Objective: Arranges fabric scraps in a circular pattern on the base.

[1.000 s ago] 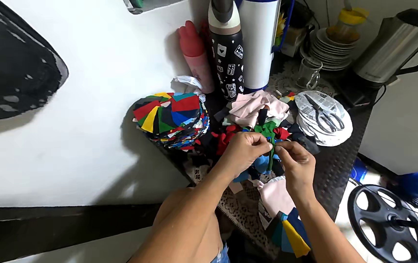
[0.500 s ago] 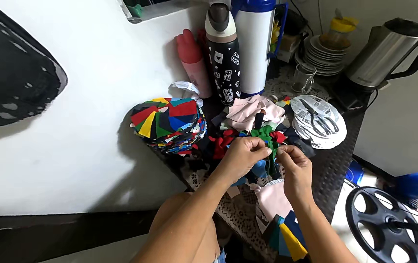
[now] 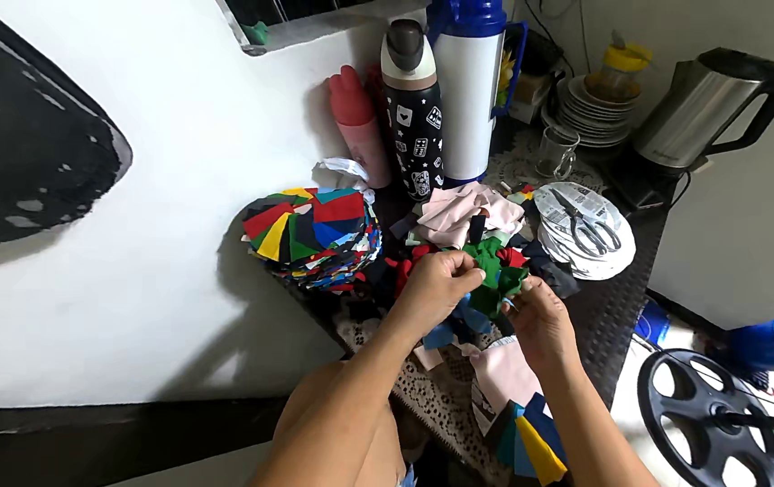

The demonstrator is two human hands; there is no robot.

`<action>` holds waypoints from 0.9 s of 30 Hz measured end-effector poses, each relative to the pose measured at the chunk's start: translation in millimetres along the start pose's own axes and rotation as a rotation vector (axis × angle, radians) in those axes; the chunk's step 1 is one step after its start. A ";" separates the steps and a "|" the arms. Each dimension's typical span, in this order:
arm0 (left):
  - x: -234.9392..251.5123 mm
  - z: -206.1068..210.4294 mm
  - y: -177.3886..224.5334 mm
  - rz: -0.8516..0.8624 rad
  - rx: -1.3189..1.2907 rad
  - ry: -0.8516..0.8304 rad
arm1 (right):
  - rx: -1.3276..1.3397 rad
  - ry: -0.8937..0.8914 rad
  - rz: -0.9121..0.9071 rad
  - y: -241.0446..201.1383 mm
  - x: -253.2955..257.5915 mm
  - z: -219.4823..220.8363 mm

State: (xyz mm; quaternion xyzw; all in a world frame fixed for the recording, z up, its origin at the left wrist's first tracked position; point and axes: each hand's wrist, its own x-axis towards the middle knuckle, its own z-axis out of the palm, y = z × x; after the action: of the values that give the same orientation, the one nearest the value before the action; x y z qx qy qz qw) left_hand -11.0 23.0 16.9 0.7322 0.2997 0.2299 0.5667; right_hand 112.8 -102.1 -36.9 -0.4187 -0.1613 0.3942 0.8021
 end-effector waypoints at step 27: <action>-47.1 70.8 6.3 -0.397 -0.744 -0.249 | -0.898 0.123 -0.613 -37.6 -65.1 -32.5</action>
State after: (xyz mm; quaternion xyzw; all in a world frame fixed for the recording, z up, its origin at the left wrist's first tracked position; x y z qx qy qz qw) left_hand 4.3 -60.1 5.4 0.4286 0.2607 0.1186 0.8569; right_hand 109.2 -182.5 -21.6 -0.6761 -0.3813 0.0097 0.6304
